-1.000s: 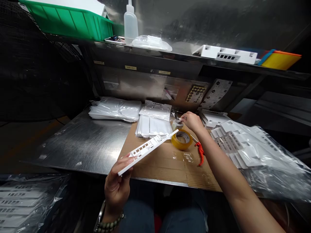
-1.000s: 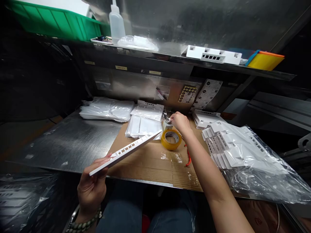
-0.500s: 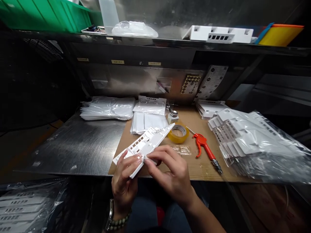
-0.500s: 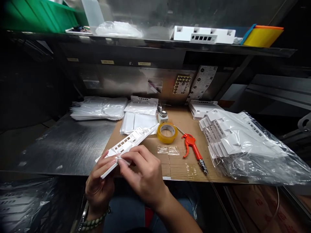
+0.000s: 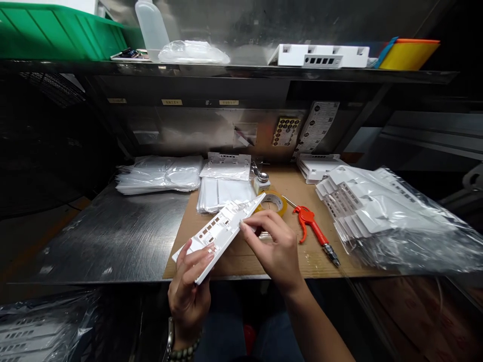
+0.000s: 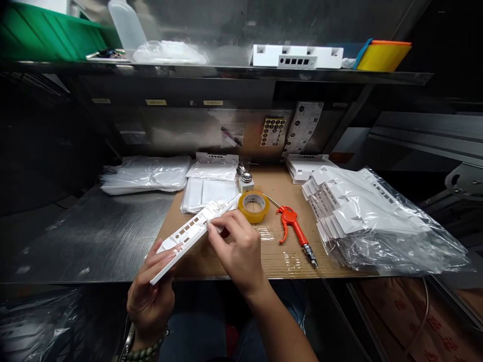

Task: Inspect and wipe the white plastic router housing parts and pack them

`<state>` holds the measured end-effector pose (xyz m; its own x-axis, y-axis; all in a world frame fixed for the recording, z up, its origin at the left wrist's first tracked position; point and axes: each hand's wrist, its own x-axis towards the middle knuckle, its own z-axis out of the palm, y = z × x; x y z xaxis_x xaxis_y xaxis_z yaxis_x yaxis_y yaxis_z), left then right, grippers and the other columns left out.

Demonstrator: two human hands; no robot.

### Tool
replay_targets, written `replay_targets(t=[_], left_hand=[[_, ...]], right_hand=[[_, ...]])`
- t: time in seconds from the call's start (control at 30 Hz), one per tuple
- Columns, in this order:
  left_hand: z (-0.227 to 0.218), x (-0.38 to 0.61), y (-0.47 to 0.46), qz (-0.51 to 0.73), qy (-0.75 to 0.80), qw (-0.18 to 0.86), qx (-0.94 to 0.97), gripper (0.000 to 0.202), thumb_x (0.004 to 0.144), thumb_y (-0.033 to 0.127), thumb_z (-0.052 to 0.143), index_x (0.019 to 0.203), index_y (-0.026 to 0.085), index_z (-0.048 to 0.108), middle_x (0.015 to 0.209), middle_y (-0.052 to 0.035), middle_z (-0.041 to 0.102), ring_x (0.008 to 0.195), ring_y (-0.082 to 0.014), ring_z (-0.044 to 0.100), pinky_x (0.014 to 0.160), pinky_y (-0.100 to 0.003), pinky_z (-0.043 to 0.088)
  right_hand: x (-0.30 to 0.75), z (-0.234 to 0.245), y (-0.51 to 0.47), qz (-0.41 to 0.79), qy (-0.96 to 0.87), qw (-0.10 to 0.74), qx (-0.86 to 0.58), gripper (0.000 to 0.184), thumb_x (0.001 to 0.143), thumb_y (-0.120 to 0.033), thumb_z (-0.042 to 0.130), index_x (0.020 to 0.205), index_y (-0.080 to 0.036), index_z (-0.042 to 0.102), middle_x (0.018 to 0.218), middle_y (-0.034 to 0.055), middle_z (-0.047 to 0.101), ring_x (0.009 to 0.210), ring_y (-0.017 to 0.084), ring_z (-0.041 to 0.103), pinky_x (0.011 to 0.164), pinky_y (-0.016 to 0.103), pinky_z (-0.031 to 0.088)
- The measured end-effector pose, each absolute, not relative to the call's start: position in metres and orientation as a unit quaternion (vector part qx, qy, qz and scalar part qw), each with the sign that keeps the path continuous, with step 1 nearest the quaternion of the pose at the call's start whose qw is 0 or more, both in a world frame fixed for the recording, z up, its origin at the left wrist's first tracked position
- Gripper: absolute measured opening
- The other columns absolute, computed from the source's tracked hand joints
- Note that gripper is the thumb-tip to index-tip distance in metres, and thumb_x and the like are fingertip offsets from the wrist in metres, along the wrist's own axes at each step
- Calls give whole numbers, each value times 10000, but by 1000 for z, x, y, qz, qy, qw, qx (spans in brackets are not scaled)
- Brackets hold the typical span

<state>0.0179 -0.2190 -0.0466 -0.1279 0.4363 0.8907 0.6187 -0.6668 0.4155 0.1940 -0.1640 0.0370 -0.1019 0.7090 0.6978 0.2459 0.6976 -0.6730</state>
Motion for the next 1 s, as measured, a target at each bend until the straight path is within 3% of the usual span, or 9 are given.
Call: replay_targets(t=[0.17,0.33,0.5,0.77,1.0], left_hand=[[-49,20,-219,-643,-413,51,-643,401,897,-15,641,1200,247,671,1118,-6,770,1035,-200,737,1184,-616,454],[-51,22,-220,-647,-429,34,-629,352,917,39,646,1181,269,679,1107,7,776,1027,-208,740,1180,-636,453],[-52,23,-220,-664,-421,1,-619,385,903,-7,636,1190,246,676,1125,7,764,1114,-196,710,1214,-573,435],[-49,13,-219,-628,-395,49,-669,443,868,-39,657,1209,242,680,1081,-1,773,1002,-208,742,1205,-662,409],[-52,15,-215,-645,-416,45,-639,289,930,67,657,1137,267,685,1047,6,782,985,-221,759,1190,-655,426]], right_hand=[[192,38,-169,234,-746,560,-274,92,923,-100,687,966,-157,744,869,44,681,777,138,655,697,259,546],[195,38,-165,208,-710,587,-329,97,915,-90,686,915,-167,745,844,34,663,742,133,631,672,262,529],[187,38,-177,225,-743,568,-272,91,919,-97,687,956,-152,750,865,44,695,781,137,664,717,257,552],[218,24,-120,200,-666,596,-402,101,905,-139,704,837,-192,757,829,24,675,744,145,630,669,279,521],[197,34,-154,219,-731,554,-333,101,939,-154,650,921,-189,743,849,27,679,758,140,644,700,276,535]])
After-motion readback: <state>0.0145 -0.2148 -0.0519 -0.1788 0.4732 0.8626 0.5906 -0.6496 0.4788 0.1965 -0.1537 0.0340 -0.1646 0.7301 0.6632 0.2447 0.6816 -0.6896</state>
